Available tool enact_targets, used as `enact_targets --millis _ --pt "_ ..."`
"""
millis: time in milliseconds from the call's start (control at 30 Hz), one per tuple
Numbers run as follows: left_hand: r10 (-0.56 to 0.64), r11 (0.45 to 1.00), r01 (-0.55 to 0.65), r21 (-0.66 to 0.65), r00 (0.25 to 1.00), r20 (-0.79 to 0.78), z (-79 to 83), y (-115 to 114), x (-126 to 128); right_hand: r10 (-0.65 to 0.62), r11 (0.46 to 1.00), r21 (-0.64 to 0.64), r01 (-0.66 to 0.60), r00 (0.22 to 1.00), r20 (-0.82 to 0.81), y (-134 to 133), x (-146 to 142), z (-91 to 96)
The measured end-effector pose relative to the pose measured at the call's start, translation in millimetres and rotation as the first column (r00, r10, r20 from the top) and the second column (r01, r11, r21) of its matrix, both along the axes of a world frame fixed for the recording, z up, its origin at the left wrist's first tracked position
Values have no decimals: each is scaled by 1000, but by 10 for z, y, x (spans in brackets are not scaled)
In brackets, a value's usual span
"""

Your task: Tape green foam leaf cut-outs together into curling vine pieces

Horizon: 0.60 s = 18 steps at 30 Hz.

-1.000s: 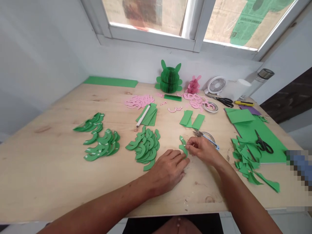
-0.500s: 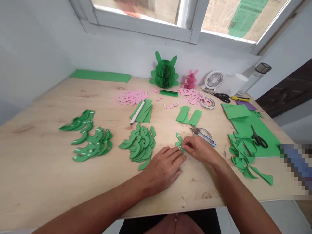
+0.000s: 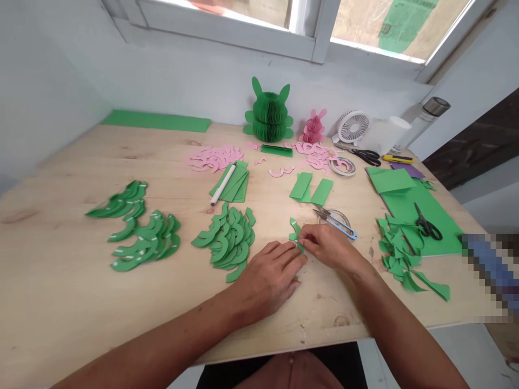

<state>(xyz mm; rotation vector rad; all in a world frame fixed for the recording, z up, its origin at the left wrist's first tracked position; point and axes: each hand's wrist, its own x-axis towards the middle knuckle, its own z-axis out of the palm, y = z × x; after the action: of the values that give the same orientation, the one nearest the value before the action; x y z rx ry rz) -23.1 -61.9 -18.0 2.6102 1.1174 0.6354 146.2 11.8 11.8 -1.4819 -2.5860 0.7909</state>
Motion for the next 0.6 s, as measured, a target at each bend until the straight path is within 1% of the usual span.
enact_targets --millis 167,600 --pt "-2 1000 2 -7 1000 7 1 1 -2 -30 999 11 30 999 23 -11 -22 1" --pt "-8 1000 9 -15 999 35 18 13 -11 -28 999 21 27 999 41 -9 -36 6"
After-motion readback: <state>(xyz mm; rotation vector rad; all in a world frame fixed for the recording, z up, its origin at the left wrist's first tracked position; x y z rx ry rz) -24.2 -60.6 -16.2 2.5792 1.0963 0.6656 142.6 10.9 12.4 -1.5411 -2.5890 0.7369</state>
